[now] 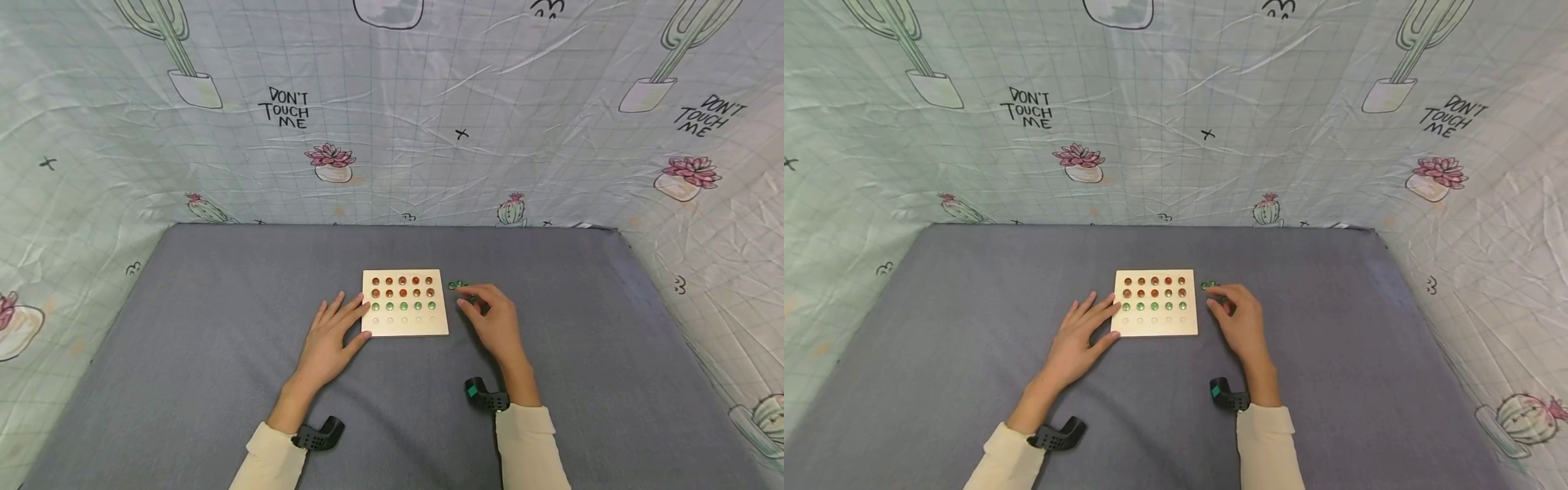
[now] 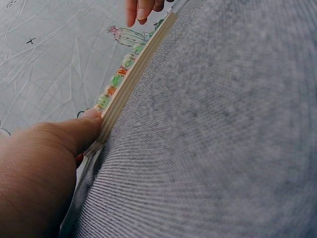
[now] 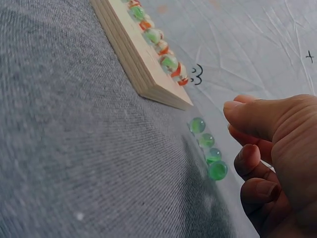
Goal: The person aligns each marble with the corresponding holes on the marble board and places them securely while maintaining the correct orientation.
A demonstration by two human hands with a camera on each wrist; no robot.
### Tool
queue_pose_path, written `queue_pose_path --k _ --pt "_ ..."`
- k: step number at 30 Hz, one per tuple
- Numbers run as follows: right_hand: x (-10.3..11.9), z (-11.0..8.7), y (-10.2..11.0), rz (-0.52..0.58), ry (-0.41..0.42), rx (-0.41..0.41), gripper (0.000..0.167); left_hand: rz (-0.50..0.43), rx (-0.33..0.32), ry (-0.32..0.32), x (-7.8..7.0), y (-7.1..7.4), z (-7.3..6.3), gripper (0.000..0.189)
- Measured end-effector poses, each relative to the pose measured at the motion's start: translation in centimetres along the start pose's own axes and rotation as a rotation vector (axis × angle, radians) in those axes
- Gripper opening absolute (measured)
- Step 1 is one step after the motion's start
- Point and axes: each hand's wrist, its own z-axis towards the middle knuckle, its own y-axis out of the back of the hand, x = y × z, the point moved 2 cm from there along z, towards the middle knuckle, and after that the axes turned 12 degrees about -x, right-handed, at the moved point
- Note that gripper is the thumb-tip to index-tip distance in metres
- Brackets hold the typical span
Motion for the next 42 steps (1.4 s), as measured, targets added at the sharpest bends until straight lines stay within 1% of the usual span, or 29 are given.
queue_pose_path --k 7,12,17,23,29,42 --pt "-0.4 0.0 0.7 0.014 -0.022 -0.032 0.021 0.001 0.001 0.002 0.0 0.1 0.0 0.051" --pt "-1.0 0.2 1.1 -0.011 -0.024 -0.046 0.020 0.006 0.004 0.006 0.0 0.1 0.1 0.052" --pt "-1.7 0.1 1.4 -0.058 -0.041 -0.041 0.021 0.010 0.010 0.011 0.0 0.1 0.1 0.052" --pt "-2.4 0.0 1.4 -0.069 -0.071 -0.038 0.022 0.004 0.000 0.005 -0.1 0.1 0.1 0.052" --pt "-2.9 -0.3 1.2 -0.097 -0.088 -0.030 0.024 -0.003 0.007 0.007 -0.1 0.0 -0.2 0.052" --pt "-3.1 -0.2 1.0 -0.130 -0.075 -0.023 0.020 0.001 0.005 0.010 -0.1 0.0 -0.1 0.051"
